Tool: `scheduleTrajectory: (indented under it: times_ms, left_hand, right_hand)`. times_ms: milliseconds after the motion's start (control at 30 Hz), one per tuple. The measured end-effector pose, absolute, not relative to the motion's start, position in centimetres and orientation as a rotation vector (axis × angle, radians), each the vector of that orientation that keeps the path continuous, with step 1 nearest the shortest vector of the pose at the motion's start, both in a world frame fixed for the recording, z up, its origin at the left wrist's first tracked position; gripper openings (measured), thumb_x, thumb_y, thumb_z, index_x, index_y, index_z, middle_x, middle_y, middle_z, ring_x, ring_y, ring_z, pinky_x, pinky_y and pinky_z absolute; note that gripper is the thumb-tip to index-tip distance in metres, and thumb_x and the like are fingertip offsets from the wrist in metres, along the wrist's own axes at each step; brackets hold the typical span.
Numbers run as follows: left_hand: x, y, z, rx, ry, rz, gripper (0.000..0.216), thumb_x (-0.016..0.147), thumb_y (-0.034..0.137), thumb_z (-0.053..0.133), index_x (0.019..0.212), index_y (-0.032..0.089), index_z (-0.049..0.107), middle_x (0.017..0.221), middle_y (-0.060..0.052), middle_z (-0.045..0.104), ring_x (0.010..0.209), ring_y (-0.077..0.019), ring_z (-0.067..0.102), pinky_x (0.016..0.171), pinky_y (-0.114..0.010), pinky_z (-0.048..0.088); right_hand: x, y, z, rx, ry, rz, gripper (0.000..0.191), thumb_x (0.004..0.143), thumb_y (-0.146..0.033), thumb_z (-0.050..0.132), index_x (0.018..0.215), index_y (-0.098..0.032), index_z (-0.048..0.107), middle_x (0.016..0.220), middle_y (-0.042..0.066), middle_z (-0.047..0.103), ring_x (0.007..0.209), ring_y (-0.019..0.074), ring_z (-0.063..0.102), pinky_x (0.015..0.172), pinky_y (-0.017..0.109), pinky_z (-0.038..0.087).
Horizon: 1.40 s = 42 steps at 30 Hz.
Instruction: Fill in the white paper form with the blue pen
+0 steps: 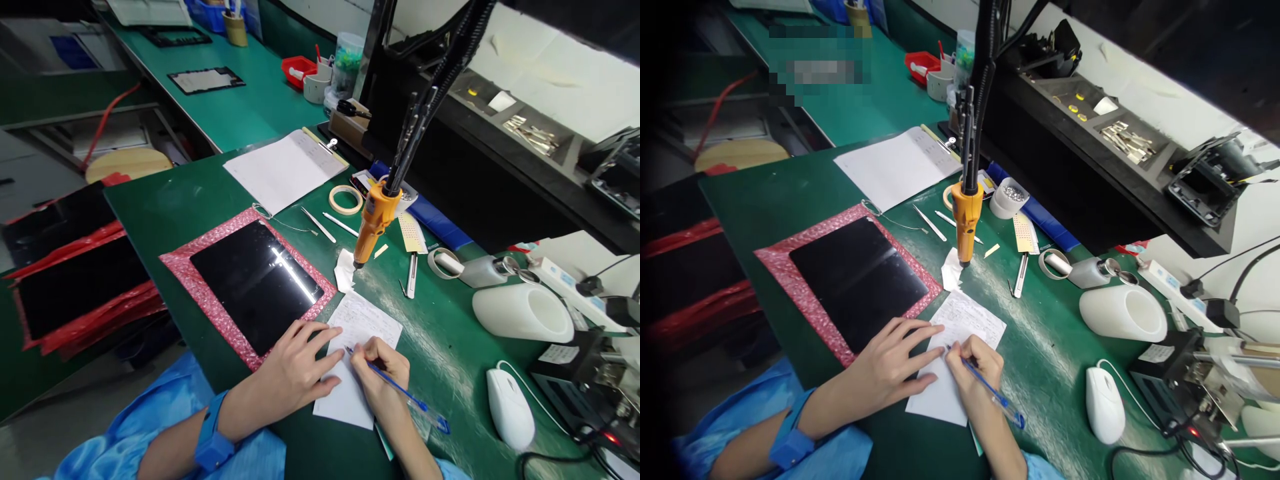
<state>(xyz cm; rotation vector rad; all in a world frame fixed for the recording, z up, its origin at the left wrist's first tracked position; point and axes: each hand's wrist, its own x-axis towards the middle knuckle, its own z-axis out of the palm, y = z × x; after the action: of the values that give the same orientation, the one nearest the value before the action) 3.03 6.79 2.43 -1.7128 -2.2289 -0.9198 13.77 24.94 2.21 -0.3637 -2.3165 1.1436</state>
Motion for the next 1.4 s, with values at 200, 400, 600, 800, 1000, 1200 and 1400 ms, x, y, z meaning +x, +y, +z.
scheduleTrajectory:
  times_ms: [200,400,600,800,1000,1200,1400]
  left_hand:
    - [3.1,6.8,2.3,-1.708,-2.241,-0.910,0.027,0.101,0.023,0.079,0.126,0.018,0.071,0.139,-0.010,0.075,0.121,-0.0300,0.067,0.101,-0.046,0.055]
    - [3.1,6.8,2.2,-1.704,-2.230,-0.899,0.026,0.103,0.025,0.077,0.128,0.018,0.071,0.139,-0.010,0.074,0.121,-0.0300,0.067,0.101,-0.046,0.054]
    - [3.2,6.8,2.2,-1.732,-2.236,-0.858,0.035,0.099,0.021,0.080,0.132,0.019,0.070,0.141,-0.011,0.072,0.122,-0.0312,0.065,0.101,-0.046,0.053]
    - [3.3,6.8,2.4,-1.726,-2.244,-0.860,0.037,0.098,0.018,0.078,0.133,0.018,0.069,0.142,-0.012,0.070,0.124,-0.0316,0.062,0.105,-0.048,0.050]
    - [3.4,6.8,2.3,-1.736,-2.245,-0.857,0.034,0.100,0.019,0.077,0.133,0.018,0.068,0.141,-0.012,0.069,0.124,-0.0313,0.061,0.106,-0.048,0.048]
    - [3.1,6.8,2.3,-1.746,-2.251,-0.857,0.035,0.100,0.021,0.078,0.134,0.019,0.068,0.142,-0.011,0.069,0.124,-0.0310,0.060,0.105,-0.046,0.048]
    - [3.4,6.7,2.3,-1.733,-2.255,-0.902,0.023,0.112,0.023,0.062,0.134,0.021,0.069,0.144,-0.010,0.068,0.128,-0.0298,0.060,0.111,-0.046,0.045]
  right_hand:
    - [14.0,25.0,2.1,-0.395,-2.328,1.149,0.047,0.101,-0.025,0.066,0.065,-0.026,0.035,0.060,-0.009,0.030,0.053,0.0088,0.027,0.047,0.024,0.026]
    - [14.3,25.0,1.8,-0.431,-2.303,1.180,0.048,0.100,-0.027,0.067,0.066,-0.027,0.033,0.061,-0.010,0.029,0.053,0.0091,0.026,0.048,0.024,0.027]
    - [14.5,25.5,1.7,-0.423,-2.272,1.219,0.046,0.100,-0.024,0.066,0.068,-0.027,0.034,0.060,-0.010,0.034,0.051,0.0087,0.032,0.049,0.023,0.031]
    - [14.4,25.6,2.0,-0.403,-2.290,1.243,0.048,0.101,-0.026,0.068,0.066,-0.027,0.036,0.059,-0.009,0.035,0.051,0.0088,0.032,0.048,0.023,0.030]
    - [14.4,25.6,1.8,-0.418,-2.303,1.243,0.049,0.102,-0.030,0.070,0.064,-0.026,0.038,0.059,-0.009,0.036,0.052,0.0086,0.032,0.048,0.024,0.029]
    - [14.7,25.6,1.8,-0.428,-2.279,1.204,0.051,0.108,-0.037,0.067,0.068,-0.027,0.038,0.059,-0.009,0.041,0.051,0.0094,0.038,0.048,0.023,0.036]
    - [15.1,26.1,2.6,-0.356,-2.305,1.006,0.038,0.115,-0.033,0.065,0.079,-0.026,0.053,0.062,-0.009,0.051,0.050,0.0090,0.046,0.047,0.021,0.038]
